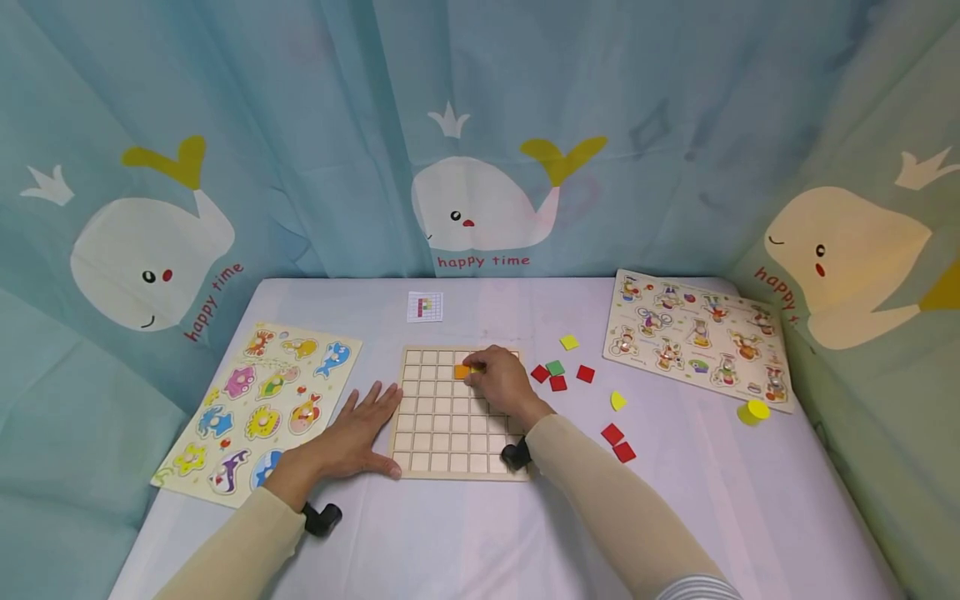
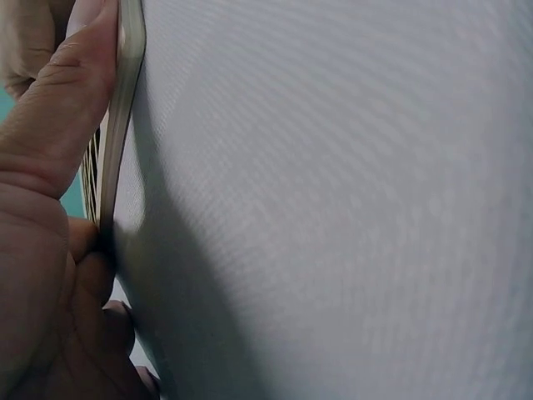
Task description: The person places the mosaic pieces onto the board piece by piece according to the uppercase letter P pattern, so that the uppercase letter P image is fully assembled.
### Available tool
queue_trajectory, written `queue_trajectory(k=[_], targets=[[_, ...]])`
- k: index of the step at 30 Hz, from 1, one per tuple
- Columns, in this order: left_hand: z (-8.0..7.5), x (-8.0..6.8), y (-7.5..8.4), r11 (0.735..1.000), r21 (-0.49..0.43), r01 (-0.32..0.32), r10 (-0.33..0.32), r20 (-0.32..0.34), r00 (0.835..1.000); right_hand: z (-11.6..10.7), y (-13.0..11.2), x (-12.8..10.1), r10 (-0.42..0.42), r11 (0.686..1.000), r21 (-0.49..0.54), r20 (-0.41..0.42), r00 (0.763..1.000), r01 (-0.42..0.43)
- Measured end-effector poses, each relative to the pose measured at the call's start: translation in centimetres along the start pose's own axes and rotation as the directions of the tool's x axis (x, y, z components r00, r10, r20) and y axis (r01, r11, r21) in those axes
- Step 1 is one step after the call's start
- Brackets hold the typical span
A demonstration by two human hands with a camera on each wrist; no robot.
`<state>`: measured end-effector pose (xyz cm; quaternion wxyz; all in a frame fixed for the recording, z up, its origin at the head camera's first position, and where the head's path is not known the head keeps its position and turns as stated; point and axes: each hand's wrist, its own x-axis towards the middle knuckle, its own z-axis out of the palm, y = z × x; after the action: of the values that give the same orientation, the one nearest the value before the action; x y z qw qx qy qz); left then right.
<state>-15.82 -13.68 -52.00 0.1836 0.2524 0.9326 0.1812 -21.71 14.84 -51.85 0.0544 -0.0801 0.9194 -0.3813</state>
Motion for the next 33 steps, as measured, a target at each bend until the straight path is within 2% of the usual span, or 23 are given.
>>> queue_trajectory(k=[23, 33], targets=[[-0.03, -0.11, 0.11, 1.000, -0.016, -0.003, 0.003, -0.005, 1.000, 0.17, 0.12, 0.26, 0.005, 1.000, -0.021, 0.017, 1.000, -0.005], [0.03, -0.17, 0.00, 0.999, -0.025, -0.022, 0.021, -0.018, 1.000, -0.06, 0.07, -0.08, -0.002, 0.999, 0.036, 0.010, 1.000, 0.002]])
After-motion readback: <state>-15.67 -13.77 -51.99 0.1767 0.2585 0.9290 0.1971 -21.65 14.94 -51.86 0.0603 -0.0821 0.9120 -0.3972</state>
